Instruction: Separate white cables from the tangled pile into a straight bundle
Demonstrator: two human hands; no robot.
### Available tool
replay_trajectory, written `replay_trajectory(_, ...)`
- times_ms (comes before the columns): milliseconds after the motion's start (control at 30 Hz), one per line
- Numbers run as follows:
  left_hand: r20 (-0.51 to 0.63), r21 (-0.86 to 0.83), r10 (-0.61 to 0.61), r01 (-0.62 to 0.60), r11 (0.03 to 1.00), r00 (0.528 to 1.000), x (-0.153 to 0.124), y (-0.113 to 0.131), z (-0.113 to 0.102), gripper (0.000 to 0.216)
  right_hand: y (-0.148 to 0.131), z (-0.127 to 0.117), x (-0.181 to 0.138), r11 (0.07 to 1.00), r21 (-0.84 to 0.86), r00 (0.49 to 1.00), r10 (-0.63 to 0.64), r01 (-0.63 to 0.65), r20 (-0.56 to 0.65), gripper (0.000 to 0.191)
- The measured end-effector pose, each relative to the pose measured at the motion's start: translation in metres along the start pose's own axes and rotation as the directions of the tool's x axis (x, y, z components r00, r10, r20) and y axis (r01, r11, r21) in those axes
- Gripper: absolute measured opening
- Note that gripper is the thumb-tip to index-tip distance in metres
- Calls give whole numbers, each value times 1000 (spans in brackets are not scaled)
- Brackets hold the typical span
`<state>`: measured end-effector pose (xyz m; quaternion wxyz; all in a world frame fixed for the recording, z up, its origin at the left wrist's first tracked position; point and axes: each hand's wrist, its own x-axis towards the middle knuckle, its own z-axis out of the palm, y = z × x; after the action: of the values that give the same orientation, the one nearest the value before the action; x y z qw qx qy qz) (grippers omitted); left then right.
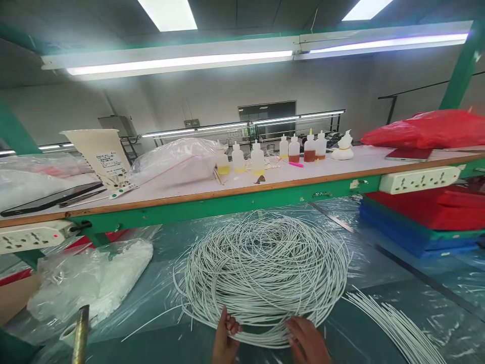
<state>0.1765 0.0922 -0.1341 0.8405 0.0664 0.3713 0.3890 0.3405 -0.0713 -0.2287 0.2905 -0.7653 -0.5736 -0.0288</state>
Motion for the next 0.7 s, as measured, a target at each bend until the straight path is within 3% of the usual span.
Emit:
replay_trajectory(100, -3, 3, -8, 8, 1000, 1000, -3, -1, -1, 45, 20, -12, 8, 970, -121, 978, 209, -208, -11, 35)
replay_trajectory(167, -11, 5, -4, 4, 1000, 1000, -5, -3, -1, 44, 28, -19, 17, 948, -187, 962, 270, -259, 35, 36)
replay_trajectory(333, -35, 23, 7, -6, 1000, 999, -10, -2, 0, 43, 29, -36, 32, 971, -186, 969, 180, -147, 171, 35)
replay_trajectory(467, -50, 29, 67, -66, 997, 996, -11, -4, 2, 47, 20, -76, 52, 991, -134, 972, 46, -15, 229, 32)
replay_trajectory(600, -23, 23, 122, -121, 992, 992, -16, -14, 3, 49, -3, -125, 115, 982, -183, 986, 73, -45, 151, 37)
replay_trajectory(700, 54, -2, 133, -133, 991, 990, -23, -13, 7, 52, -22, -147, 181, 979, -201, 974, 85, -43, 209, 25)
